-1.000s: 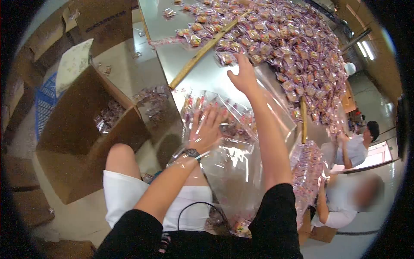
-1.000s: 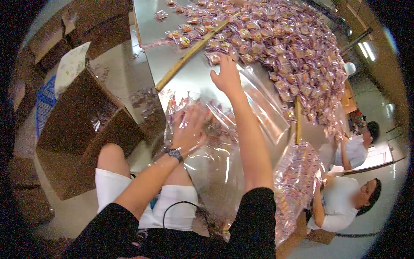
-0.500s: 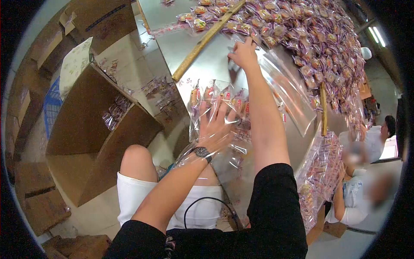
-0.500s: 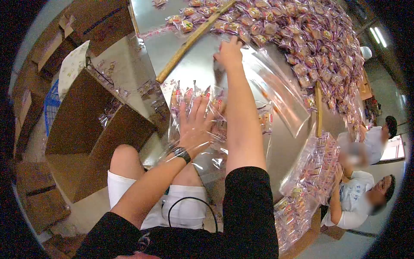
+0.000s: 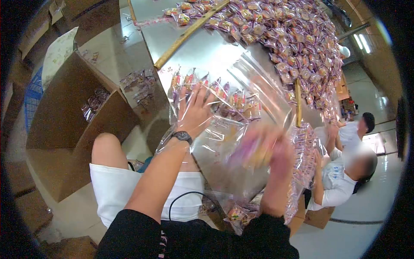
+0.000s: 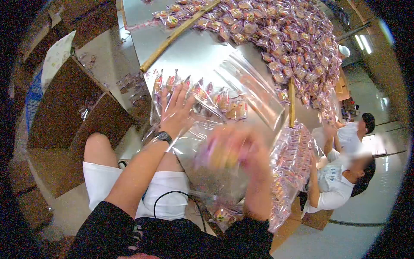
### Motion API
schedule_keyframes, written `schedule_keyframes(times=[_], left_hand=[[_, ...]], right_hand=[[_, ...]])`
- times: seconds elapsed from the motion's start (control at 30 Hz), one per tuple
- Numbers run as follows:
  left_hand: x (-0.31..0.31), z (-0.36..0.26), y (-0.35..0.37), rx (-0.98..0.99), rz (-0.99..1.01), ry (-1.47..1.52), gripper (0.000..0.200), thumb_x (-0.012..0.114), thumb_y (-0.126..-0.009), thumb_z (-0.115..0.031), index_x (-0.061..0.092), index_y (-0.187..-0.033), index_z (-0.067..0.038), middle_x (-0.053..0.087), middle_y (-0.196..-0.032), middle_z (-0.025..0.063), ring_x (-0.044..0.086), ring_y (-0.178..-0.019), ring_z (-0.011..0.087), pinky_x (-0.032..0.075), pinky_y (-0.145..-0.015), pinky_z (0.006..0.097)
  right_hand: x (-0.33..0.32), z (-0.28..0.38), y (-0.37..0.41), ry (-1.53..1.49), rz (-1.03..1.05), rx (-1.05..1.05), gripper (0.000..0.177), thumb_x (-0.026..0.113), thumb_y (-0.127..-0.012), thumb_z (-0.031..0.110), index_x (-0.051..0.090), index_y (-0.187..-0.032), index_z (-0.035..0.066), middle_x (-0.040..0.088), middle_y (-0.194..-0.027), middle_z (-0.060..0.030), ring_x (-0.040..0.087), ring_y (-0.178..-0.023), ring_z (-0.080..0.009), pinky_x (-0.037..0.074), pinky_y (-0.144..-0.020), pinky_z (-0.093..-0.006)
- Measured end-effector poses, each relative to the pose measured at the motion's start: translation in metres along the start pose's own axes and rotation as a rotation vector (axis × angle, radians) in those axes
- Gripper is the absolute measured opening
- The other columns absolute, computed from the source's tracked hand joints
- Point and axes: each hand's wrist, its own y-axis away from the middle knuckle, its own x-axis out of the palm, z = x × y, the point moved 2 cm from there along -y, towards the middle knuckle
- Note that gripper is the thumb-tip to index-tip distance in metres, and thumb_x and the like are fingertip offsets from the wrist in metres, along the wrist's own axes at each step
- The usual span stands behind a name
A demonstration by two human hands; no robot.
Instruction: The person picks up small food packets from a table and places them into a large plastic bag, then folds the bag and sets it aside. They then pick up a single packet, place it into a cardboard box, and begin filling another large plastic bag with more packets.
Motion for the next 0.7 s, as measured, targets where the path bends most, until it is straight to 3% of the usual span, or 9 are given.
schedule_keyframes(times=[0.03, 0.07, 0.13, 0.23, 0.33, 0.43, 0.47, 0.57, 0.7], left_hand=[[0.000, 0.000, 0.000, 0.002, -0.006, -0.007, 0.064, 0.071, -0.081, -0.029, 0.054, -0.141, -0.015, 0.040, -0.158, 0.0170, 0.029, -0.152, 0.0326, 0.006, -0.125, 0.0620], [0.001, 0.000, 0.001, 0.005, -0.009, -0.017, 0.064, 0.071, -0.082, -0.029, 0.053, -0.142, -0.016, 0.040, -0.157, 0.0172, 0.029, -0.152, 0.0330, 0.006, -0.125, 0.0621], [0.004, 0.002, 0.001, 0.015, 0.009, -0.053, 0.066, 0.071, -0.083, -0.029, 0.051, -0.144, -0.015, 0.041, -0.156, 0.0176, 0.030, -0.151, 0.0335, 0.006, -0.125, 0.0621], [-0.004, -0.001, 0.001, 0.015, 0.040, -0.054, 0.067, 0.071, -0.082, -0.029, 0.050, -0.144, -0.014, 0.041, -0.155, 0.0180, 0.028, -0.152, 0.0335, 0.006, -0.125, 0.0614], [-0.002, 0.001, 0.002, 0.027, 0.028, -0.074, 0.073, 0.071, -0.083, -0.031, 0.047, -0.149, -0.015, 0.040, -0.156, 0.0183, 0.028, -0.151, 0.0336, 0.006, -0.125, 0.0604], [-0.006, 0.001, 0.001, 0.028, 0.023, -0.070, 0.075, 0.070, -0.084, -0.033, 0.044, -0.153, -0.017, 0.040, -0.156, 0.0181, 0.029, -0.151, 0.0338, 0.008, -0.125, 0.0601], [-0.007, 0.001, 0.003, 0.027, 0.016, -0.063, 0.074, 0.070, -0.085, -0.033, 0.045, -0.153, -0.017, 0.039, -0.157, 0.0180, 0.029, -0.151, 0.0339, 0.008, -0.125, 0.0602], [-0.011, -0.001, 0.001, 0.039, -0.002, 0.049, 0.071, 0.071, -0.084, -0.033, 0.050, -0.150, -0.020, 0.038, -0.157, 0.0183, 0.030, -0.150, 0.0352, 0.011, -0.124, 0.0611], [-0.023, -0.002, -0.006, 0.027, 0.032, 0.190, 0.066, 0.074, -0.081, -0.031, 0.057, -0.144, -0.019, 0.038, -0.157, 0.0215, 0.030, -0.150, 0.0380, 0.012, -0.123, 0.0598]], right_hand=[[0.016, -0.005, 0.035, 0.044, 0.175, 0.040, 0.017, 0.063, -0.088, 0.023, 0.067, -0.090, 0.007, 0.067, -0.113, -0.0310, 0.069, -0.101, -0.0412, 0.059, -0.080, -0.0499], [0.042, -0.012, 0.057, -0.115, 0.149, 0.201, 0.018, 0.059, -0.088, 0.022, 0.068, -0.086, 0.007, 0.067, -0.112, -0.0297, 0.068, -0.102, -0.0425, 0.057, -0.085, -0.0499], [0.064, -0.077, 0.092, -0.582, 0.086, 0.325, 0.031, 0.062, -0.093, 0.029, 0.066, -0.109, 0.004, 0.066, -0.121, -0.0232, 0.066, -0.111, -0.0376, 0.051, -0.098, -0.0500], [0.078, -0.133, 0.106, -0.906, -0.396, 0.364, 0.040, 0.062, -0.092, 0.018, 0.054, -0.128, 0.005, 0.063, -0.126, -0.0223, 0.065, -0.111, -0.0355, 0.053, -0.096, -0.0475], [0.082, -0.157, 0.090, -0.585, -0.855, 0.121, 0.056, 0.063, -0.091, 0.005, 0.040, -0.142, 0.006, 0.061, -0.129, -0.0209, 0.066, -0.108, -0.0327, 0.054, -0.094, -0.0458], [0.068, -0.161, 0.066, -0.519, -1.006, 0.037, 0.054, 0.060, -0.093, 0.000, 0.039, -0.142, 0.008, 0.059, -0.128, -0.0191, 0.064, -0.113, -0.0346, 0.053, -0.096, -0.0450], [0.055, -0.169, 0.063, -0.382, -0.948, 0.017, 0.058, 0.063, -0.095, 0.005, 0.034, -0.146, 0.008, 0.055, -0.133, -0.0164, 0.060, -0.119, -0.0301, 0.052, -0.098, -0.0414], [0.025, -0.178, 0.038, 0.210, -1.102, -0.115, 0.064, 0.067, -0.093, 0.003, 0.034, -0.148, 0.008, 0.049, -0.139, -0.0133, 0.056, -0.122, -0.0251, 0.050, -0.099, -0.0356], [0.010, -0.161, 0.009, 0.127, -1.049, -0.223, 0.065, 0.075, -0.091, 0.007, 0.038, -0.144, -0.001, 0.046, -0.141, -0.0167, 0.047, -0.131, -0.0260, 0.044, -0.108, -0.0375]])
